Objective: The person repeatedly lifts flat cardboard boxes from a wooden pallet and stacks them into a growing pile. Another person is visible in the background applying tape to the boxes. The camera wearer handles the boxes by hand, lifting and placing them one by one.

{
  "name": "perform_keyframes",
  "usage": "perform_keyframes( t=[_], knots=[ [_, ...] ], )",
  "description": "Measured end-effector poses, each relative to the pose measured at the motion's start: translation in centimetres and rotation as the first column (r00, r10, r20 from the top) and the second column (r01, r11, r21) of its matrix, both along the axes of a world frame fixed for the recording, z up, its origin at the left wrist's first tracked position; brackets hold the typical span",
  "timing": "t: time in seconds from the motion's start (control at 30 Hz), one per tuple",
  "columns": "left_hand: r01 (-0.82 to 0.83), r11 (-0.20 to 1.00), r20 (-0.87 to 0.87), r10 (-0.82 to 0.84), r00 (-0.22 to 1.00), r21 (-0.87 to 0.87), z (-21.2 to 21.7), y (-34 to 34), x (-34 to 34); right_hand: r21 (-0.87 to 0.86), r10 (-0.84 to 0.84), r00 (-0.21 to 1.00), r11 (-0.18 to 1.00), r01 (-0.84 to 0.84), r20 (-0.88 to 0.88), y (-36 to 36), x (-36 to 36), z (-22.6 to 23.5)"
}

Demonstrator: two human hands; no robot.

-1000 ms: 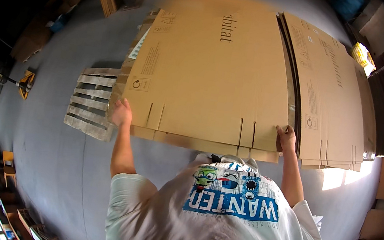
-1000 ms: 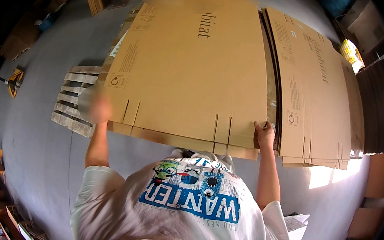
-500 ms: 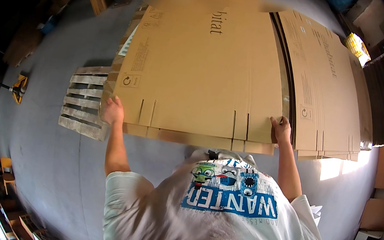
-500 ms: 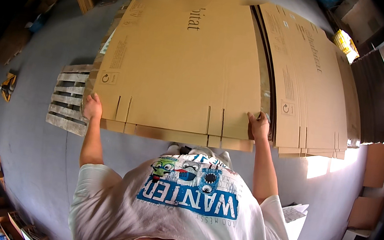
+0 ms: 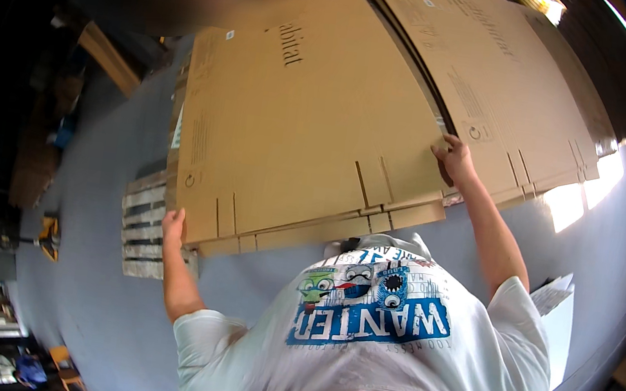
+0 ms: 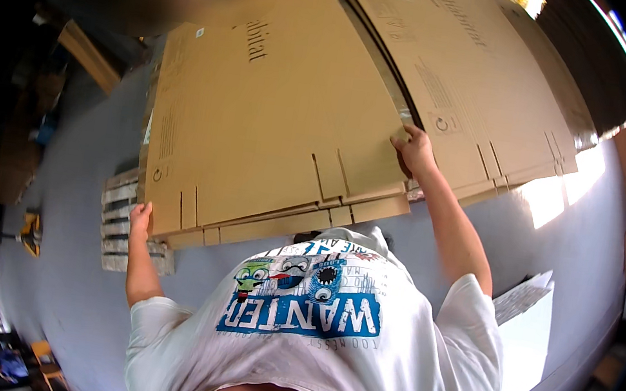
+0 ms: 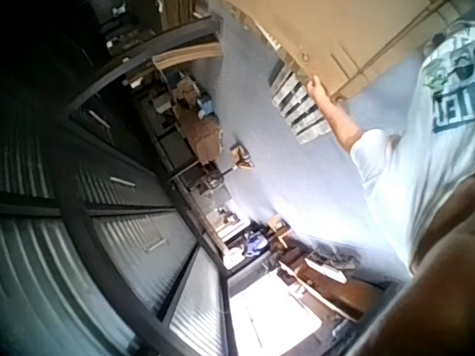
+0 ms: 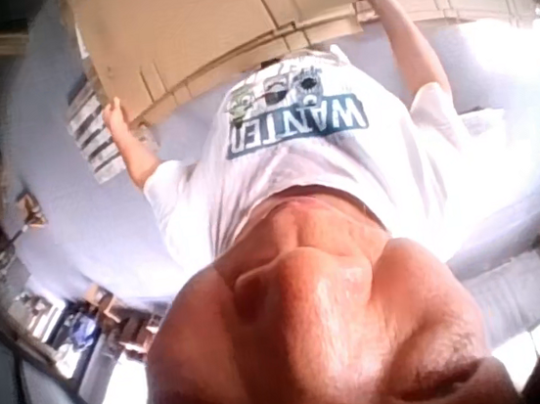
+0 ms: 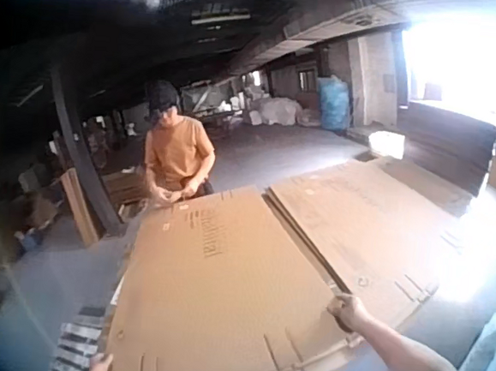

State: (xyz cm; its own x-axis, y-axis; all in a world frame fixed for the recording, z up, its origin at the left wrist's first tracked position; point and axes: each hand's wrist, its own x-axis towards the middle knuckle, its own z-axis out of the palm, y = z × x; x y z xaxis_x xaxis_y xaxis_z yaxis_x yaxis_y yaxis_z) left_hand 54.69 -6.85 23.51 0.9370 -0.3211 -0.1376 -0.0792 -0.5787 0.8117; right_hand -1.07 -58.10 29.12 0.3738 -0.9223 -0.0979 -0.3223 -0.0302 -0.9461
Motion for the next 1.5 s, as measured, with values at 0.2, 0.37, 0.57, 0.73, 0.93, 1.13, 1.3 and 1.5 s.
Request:
perform_keyframes(
  t=[0.2,0.37,0.57,0.73,0.93,1.13,1.3,1.5],
  knots=[
    [0.054,0.943,-0.409,-0.193,0.892,-0.329,1.0,-4.2,-7.1,-0.198,-0.111,0.971,0.978,0.069,-0.213,-3.1,-5.6,12.5],
    [0.164,0.752,-0.475,-0.553,0.685,-0.639,5.3,-22.4,-24.2,-0.800,-0.732,0.382,0.599,-0.033,-0.564,-9.4,-23.1,18.6],
    [0.126,0.651,-0.315,-0.518,0.795,-0.749,1.8,-46.3,-43.7,-0.735,-0.476,0.645,0.646,-0.204,-0.597,-7.8,-20.3,15.0],
    [0.194,0.826,-0.236,-0.363,0.901,-0.530,3.5,-54.5,-55.5,-0.380,-0.295,0.507,0.922,-0.070,-0.810,-6.7,-17.3,8.0],
    [0.631,0.725,-0.601,-0.642,0.476,-0.276,-0.8,-51.3,-56.3,-0.211,-0.180,0.418,0.977,-0.030,-0.890,-6.6,-19.7,-1.1],
    [0.625,0.585,-0.389,-0.811,0.437,-0.516,6.9,-41.5,-47.1,-0.179,-0.135,0.390,0.981,-0.077,-0.911,-6.8,-19.9,-1.7],
    [0.360,0.848,0.189,-0.309,0.932,-0.389,4.0,-31.4,-30.6,-0.188,-0.147,0.306,0.976,-0.107,-0.940,-7.5,-20.0,-1.6],
    [-0.282,0.877,0.692,-0.076,0.718,0.388,2.0,-13.8,-12.3,-0.650,-0.305,0.638,0.637,-0.415,-0.707,-1.9,-11.6,0.0]
  ],
)
